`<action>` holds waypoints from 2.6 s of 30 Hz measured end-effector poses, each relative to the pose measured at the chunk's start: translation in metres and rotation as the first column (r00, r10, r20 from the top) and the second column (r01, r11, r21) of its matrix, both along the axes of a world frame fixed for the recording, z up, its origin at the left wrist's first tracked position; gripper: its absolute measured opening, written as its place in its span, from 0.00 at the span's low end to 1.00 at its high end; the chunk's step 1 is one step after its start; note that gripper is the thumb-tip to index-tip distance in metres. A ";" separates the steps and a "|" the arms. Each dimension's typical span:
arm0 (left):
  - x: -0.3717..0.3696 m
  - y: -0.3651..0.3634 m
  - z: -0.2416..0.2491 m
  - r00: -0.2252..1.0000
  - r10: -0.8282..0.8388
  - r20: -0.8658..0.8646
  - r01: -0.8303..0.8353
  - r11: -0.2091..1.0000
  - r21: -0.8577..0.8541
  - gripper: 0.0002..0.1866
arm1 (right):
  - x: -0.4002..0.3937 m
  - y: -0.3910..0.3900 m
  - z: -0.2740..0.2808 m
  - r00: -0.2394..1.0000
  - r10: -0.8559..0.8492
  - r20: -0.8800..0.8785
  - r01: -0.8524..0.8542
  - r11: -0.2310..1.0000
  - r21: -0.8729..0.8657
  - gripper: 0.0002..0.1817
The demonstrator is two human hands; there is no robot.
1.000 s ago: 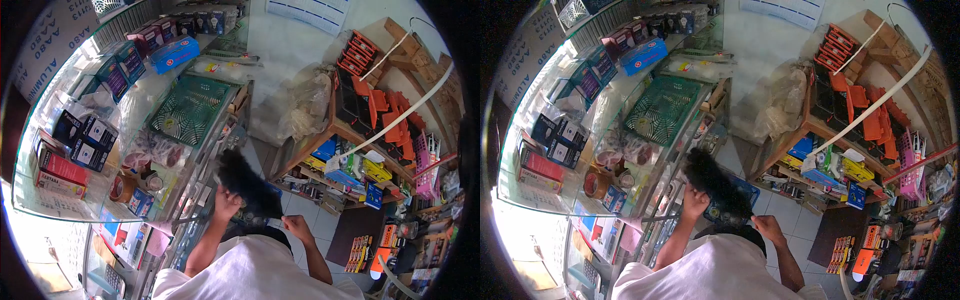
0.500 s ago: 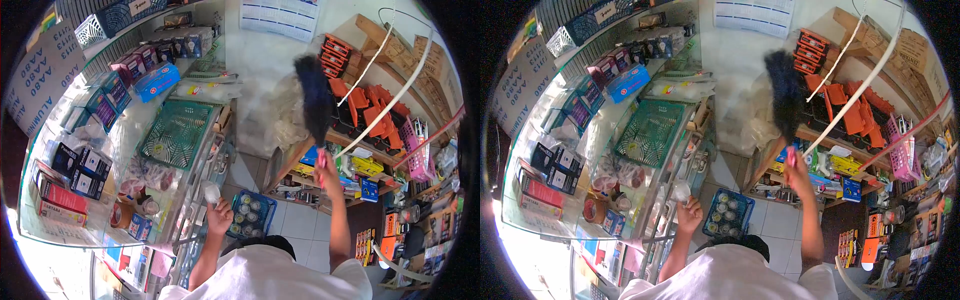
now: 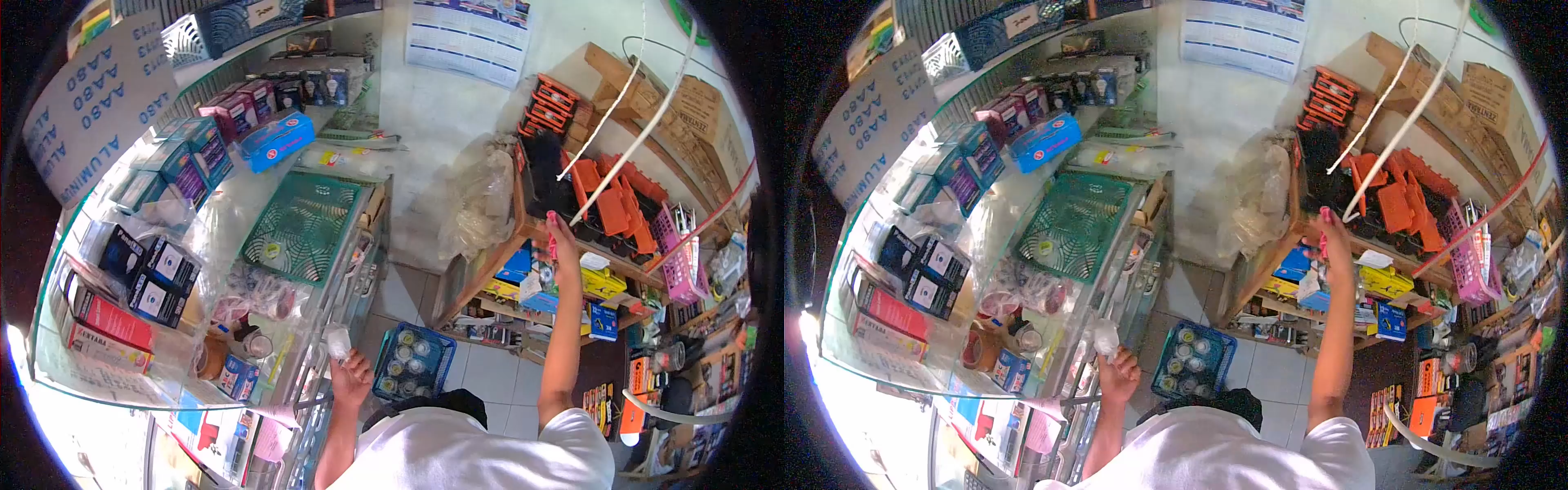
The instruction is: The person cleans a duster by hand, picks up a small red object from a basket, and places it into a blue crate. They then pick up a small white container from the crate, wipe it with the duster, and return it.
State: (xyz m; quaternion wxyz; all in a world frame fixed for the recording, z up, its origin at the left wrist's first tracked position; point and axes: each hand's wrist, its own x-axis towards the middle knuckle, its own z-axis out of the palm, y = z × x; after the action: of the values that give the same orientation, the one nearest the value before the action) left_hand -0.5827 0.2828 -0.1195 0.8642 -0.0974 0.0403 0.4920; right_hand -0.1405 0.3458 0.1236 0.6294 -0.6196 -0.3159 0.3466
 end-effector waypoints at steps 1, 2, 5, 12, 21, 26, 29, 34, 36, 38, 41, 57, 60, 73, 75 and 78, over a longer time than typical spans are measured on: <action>-0.002 -0.002 0.003 0.999 -0.008 -0.050 0.007 1.000 -0.025 0.25 | -0.011 -0.005 0.000 1.000 -0.020 -0.012 0.021 1.000 0.020 0.30; -0.002 -0.002 0.006 0.995 -0.017 -0.099 0.012 0.999 -0.050 0.24 | -0.023 -0.013 0.002 1.000 -0.003 -0.015 0.003 1.000 0.024 0.36; -0.008 -0.002 0.016 0.935 -0.067 -0.349 0.052 0.997 -0.051 0.22 | -0.030 -0.036 -0.058 0.948 -0.143 -0.284 0.226 0.932 0.284 0.34; -0.004 -0.001 0.042 0.656 -0.079 -0.750 0.084 0.996 -0.032 0.16 | -0.179 -0.075 -0.200 0.908 0.397 -0.133 -0.418 0.866 -0.273 0.22; 0.008 0.006 0.077 0.532 0.178 -0.828 0.048 0.970 0.239 0.18 | -0.277 0.038 -0.115 0.450 0.888 0.089 -0.867 0.459 -0.195 0.28; -0.005 -0.001 0.084 0.502 0.275 -0.820 -0.040 0.954 0.296 0.22 | -0.322 0.162 -0.072 0.559 0.579 0.594 -0.752 0.656 0.067 0.19; -0.009 -0.017 0.068 0.430 0.208 -0.878 0.009 0.972 0.235 0.20 | -0.353 0.215 -0.081 0.283 0.511 0.812 -0.790 0.604 -0.105 0.16; -0.009 -0.045 0.041 0.423 0.139 -0.896 0.047 0.984 0.174 0.16 | -0.382 0.272 -0.127 -0.056 0.831 0.554 -0.718 0.352 -0.600 0.15; -0.010 -0.051 0.037 0.426 0.128 -0.896 0.027 0.988 0.155 0.16 | -0.384 0.269 -0.115 -0.188 0.883 0.430 -0.649 0.217 -0.729 0.16; -0.010 -0.056 0.031 0.433 0.115 -0.894 0.011 0.991 0.132 0.16 | -0.386 0.260 -0.104 -0.349 0.743 0.570 -0.600 0.290 -0.746 0.18; -0.005 -0.055 0.026 0.402 0.094 -0.911 0.010 0.994 0.107 0.17 | -0.383 0.256 -0.131 -0.074 0.770 0.633 -0.730 0.390 -0.560 0.20; 0.048 -0.045 -0.012 0.289 -0.117 -0.950 0.151 0.986 -0.075 0.18 | -0.234 0.121 -0.147 0.886 0.086 0.456 -0.317 0.828 0.462 0.14; 0.057 -0.074 -0.049 0.252 -0.346 -0.904 0.263 0.923 -0.280 0.16 | -0.157 0.070 -0.312 0.897 0.274 0.347 -0.306 0.951 0.039 0.08; 0.072 -0.162 -0.106 0.122 -0.649 -0.751 0.283 0.748 -0.600 0.15 | -0.104 -0.043 -0.634 0.620 0.730 0.288 -0.130 0.458 -0.880 0.44; 0.069 -0.170 -0.105 0.125 -0.652 -0.748 0.279 0.747 -0.604 0.15 | -0.114 -0.023 -0.632 0.575 0.773 0.269 -0.064 0.370 -0.927 0.52; 0.066 -0.180 -0.101 0.023 -0.556 -0.831 0.260 0.806 -0.532 0.13 | -0.119 -0.014 -0.650 0.480 0.820 0.312 -0.044 0.378 -0.925 0.54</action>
State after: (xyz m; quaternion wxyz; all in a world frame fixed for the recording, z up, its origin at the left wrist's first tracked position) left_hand -0.5165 0.1030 -0.2203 0.7152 0.1555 0.6637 0.1545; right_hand -0.2600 0.3314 -0.5268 -0.0722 -0.7905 -0.5100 0.3313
